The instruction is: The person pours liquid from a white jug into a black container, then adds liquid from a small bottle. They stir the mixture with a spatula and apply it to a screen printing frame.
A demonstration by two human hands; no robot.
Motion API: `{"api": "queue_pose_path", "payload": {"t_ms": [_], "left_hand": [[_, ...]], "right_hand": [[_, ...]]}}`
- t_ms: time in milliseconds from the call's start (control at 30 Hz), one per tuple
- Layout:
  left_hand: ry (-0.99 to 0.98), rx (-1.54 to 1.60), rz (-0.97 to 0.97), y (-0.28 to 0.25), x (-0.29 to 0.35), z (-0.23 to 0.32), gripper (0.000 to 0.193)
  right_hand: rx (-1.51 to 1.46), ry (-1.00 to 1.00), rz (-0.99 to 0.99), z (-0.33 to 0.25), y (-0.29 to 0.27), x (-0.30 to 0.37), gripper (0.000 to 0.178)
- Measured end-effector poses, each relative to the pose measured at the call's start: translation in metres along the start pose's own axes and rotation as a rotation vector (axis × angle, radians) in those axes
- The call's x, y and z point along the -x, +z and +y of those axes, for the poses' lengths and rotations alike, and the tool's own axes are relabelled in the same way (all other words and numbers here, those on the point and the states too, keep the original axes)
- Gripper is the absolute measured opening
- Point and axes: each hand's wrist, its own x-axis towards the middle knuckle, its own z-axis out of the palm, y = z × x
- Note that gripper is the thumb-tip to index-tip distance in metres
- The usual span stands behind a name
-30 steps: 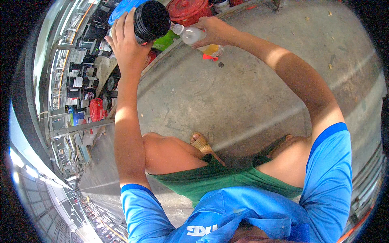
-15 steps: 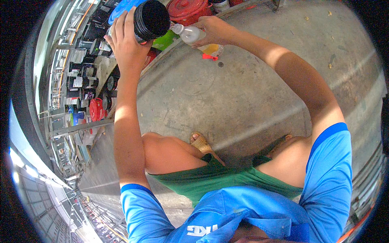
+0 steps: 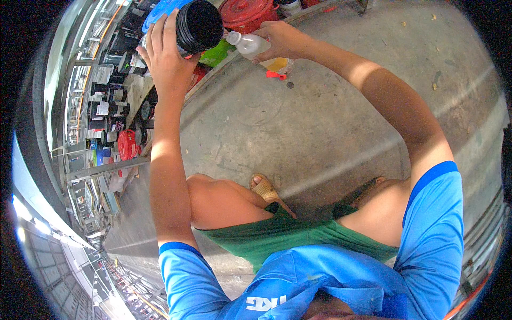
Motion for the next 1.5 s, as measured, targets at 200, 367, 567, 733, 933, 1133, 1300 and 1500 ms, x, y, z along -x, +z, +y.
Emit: {"api": "queue_pose_path", "payload": {"t_ms": [200, 367, 567, 733, 933, 1133, 1300, 1500], "left_hand": [[-0.003, 0.002, -0.018, -0.001, 0.000, 0.002, 0.097], [-0.008, 0.004, -0.030, -0.002, 0.000, 0.005, 0.096], [-0.003, -0.012, -0.023, -0.001, 0.001, 0.007, 0.097], [-0.001, -0.006, -0.021, -0.002, 0.000, 0.009, 0.097], [0.013, -0.027, -0.025, -0.004, 0.000, 0.010, 0.097], [-0.035, 0.019, -0.008, 0.004, -0.001, 0.008, 0.101], [-0.238, 0.365, -0.025, 0.029, 0.007, -0.002, 0.098], [-0.999, 1.493, -0.306, 0.054, 0.011, 0.017, 0.071]], "right_hand": [[0.022, 0.019, -0.003, 0.001, 0.002, -0.001, 0.068], [0.051, 0.027, -0.015, 0.003, 0.004, -0.002, 0.068], [0.010, -0.006, 0.009, 0.003, 0.004, -0.002, 0.067], [0.011, -0.019, 0.023, 0.002, 0.005, -0.002, 0.067], [-0.040, -0.012, -0.006, 0.000, 0.001, -0.002, 0.067], [-0.058, -0.026, 0.071, 0.002, 0.000, -0.004, 0.066], [-0.104, 0.094, 0.021, -0.001, -0.018, 0.001, 0.067], [-0.097, 0.131, 0.185, -0.007, -0.063, 0.016, 0.063]]}}
